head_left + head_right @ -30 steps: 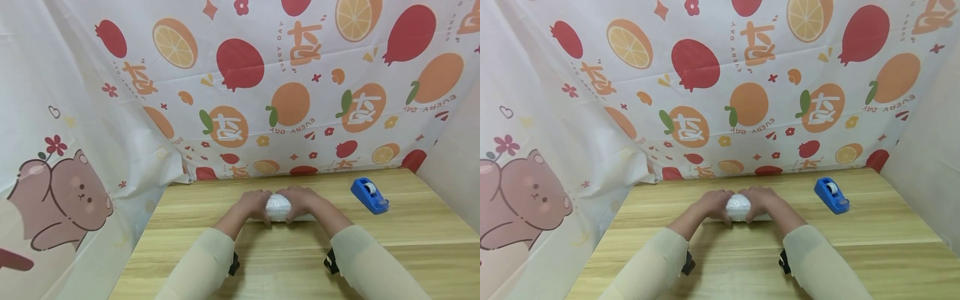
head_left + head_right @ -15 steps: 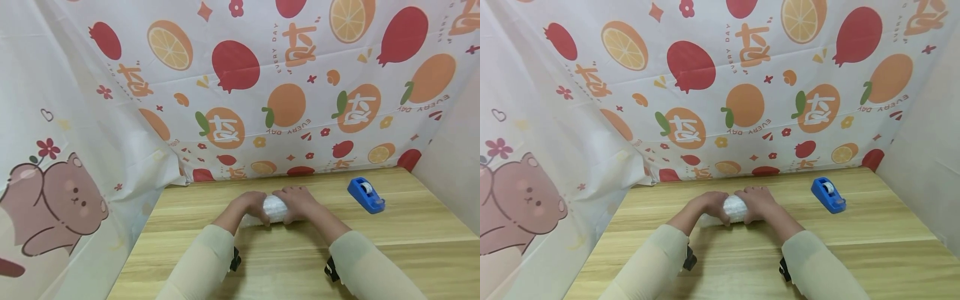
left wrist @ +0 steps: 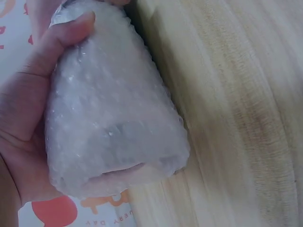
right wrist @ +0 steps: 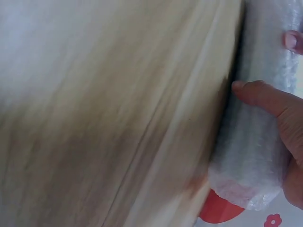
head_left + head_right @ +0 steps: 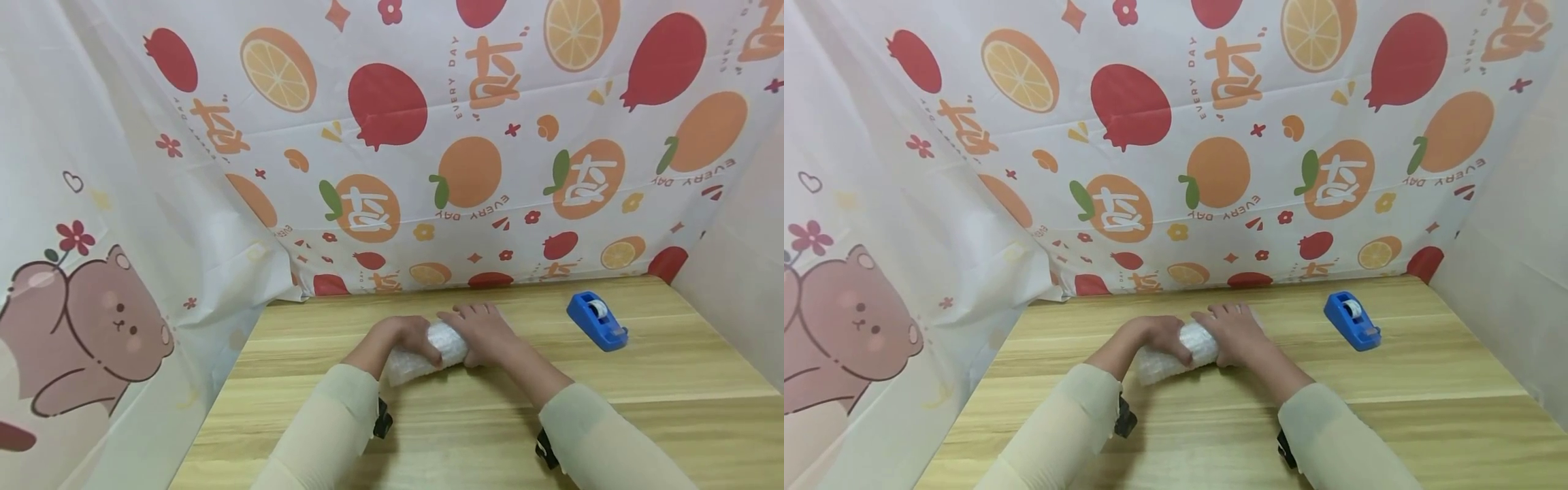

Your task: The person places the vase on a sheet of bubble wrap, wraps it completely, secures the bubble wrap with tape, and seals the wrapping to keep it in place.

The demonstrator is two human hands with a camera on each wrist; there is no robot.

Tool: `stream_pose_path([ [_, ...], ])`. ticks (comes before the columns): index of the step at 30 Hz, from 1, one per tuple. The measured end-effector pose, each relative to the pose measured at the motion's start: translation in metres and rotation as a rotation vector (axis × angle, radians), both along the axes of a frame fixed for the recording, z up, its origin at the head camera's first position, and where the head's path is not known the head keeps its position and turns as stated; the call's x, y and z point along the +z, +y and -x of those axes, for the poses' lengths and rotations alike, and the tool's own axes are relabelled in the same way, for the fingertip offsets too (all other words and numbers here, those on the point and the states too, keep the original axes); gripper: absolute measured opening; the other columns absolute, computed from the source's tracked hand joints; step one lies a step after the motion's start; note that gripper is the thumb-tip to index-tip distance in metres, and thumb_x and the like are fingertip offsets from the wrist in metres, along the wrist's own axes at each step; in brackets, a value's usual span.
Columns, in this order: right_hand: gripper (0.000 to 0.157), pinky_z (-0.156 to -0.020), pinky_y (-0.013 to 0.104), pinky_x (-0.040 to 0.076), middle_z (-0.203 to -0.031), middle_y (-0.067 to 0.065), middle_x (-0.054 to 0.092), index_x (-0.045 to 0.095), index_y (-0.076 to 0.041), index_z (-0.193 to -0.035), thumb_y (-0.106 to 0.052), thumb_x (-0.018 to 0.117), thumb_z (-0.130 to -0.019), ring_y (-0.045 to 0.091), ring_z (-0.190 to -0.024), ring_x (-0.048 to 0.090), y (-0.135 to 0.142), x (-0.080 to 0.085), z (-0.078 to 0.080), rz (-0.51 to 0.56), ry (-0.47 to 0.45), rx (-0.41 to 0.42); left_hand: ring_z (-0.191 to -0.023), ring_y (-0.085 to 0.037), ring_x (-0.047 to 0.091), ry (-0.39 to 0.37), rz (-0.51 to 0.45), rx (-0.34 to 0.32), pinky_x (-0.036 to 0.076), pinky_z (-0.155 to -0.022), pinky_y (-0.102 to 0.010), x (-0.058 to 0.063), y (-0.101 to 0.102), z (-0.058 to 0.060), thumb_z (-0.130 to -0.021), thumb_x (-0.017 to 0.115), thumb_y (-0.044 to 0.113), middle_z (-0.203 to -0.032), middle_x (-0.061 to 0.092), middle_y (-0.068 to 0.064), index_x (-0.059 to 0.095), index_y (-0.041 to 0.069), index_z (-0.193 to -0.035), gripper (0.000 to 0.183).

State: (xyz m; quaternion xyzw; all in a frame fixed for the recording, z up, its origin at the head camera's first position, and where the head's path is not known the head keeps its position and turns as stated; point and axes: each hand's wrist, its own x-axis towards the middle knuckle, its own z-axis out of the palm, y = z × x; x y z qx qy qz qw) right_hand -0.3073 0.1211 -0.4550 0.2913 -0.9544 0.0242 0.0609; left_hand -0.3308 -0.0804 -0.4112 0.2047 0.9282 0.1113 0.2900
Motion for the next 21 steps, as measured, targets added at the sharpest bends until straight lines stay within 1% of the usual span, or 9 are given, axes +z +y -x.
stream_pose_path([
  [5, 0.102, -0.11, 0.063, 0.029, -0.149, 0.013, 0.043, 0.036, -0.027, -0.151, -0.027, 0.089, -0.063, 0.037, -0.135, 0.041, 0.0, -0.002, -0.002, -0.008, 0.04, 0.032, -0.089, -0.017, 0.059, -0.079, -0.007, 0.017, 0.049, -0.077, -0.033, -0.001, -0.003, 0.004, -0.066, 0.074, 0.06, -0.099, 0.061, 0.0, 0.055, 0.014, -0.112, 0.068],
  [8, 0.103, -0.11, 0.064, 0.029, -0.148, 0.013, 0.044, 0.036, -0.027, -0.15, -0.027, 0.09, -0.063, 0.036, -0.135, 0.041, -0.001, -0.002, -0.003, -0.012, 0.073, 0.044, -0.092, -0.017, 0.058, -0.101, -0.014, 0.021, 0.048, -0.08, -0.034, -0.001, -0.005, 0.004, -0.067, 0.073, 0.062, -0.102, 0.06, 0.0, 0.055, 0.012, -0.117, 0.073],
  [11, 0.101, -0.11, 0.064, 0.029, -0.144, 0.014, 0.046, 0.039, -0.025, -0.148, -0.027, 0.091, -0.062, 0.037, -0.133, 0.042, -0.003, -0.002, -0.003, -0.008, 0.098, 0.052, -0.092, -0.017, 0.057, -0.102, -0.027, 0.028, 0.047, -0.081, -0.034, -0.001, -0.007, 0.001, -0.069, 0.072, 0.062, -0.102, 0.06, -0.001, 0.056, 0.011, -0.118, 0.073],
  [14, 0.098, -0.11, 0.064, 0.029, -0.139, 0.013, 0.049, 0.043, -0.024, -0.145, -0.029, 0.092, -0.06, 0.036, -0.131, 0.043, -0.004, -0.003, -0.002, -0.011, 0.115, 0.063, -0.088, -0.018, 0.059, -0.101, -0.067, 0.054, 0.049, -0.076, -0.034, -0.002, -0.009, -0.003, -0.07, 0.072, 0.06, -0.098, 0.062, -0.003, 0.057, 0.011, -0.112, 0.066],
  [16, 0.095, -0.11, 0.063, 0.03, -0.135, 0.011, 0.051, 0.046, -0.023, -0.142, -0.031, 0.092, -0.059, 0.035, -0.13, 0.044, -0.003, -0.003, -0.001, -0.016, 0.121, 0.072, -0.085, -0.02, 0.06, -0.099, -0.114, 0.08, 0.05, -0.072, -0.034, -0.005, -0.009, -0.008, -0.072, 0.073, 0.057, -0.096, 0.062, -0.005, 0.056, 0.01, -0.11, 0.062],
  [18, 0.093, -0.109, 0.063, 0.031, -0.133, 0.009, 0.053, 0.048, -0.023, -0.14, -0.032, 0.092, -0.058, 0.034, -0.128, 0.046, -0.002, -0.003, 0.0, -0.02, 0.123, 0.082, -0.085, -0.021, 0.06, -0.086, -0.163, 0.105, 0.05, -0.071, -0.034, -0.009, -0.01, -0.012, -0.073, 0.073, 0.054, -0.096, 0.061, -0.006, 0.055, 0.009, -0.111, 0.062],
  [21, 0.091, -0.108, 0.063, 0.032, -0.131, 0.008, 0.055, 0.05, -0.024, -0.137, -0.033, 0.092, -0.057, 0.034, -0.126, 0.048, -0.001, -0.002, 0.002, -0.02, 0.113, 0.094, -0.087, -0.021, 0.059, -0.038, -0.215, 0.14, 0.049, -0.072, -0.034, -0.015, -0.01, -0.019, -0.075, 0.074, 0.054, -0.1, 0.059, -0.005, 0.052, 0.007, -0.118, 0.067],
])
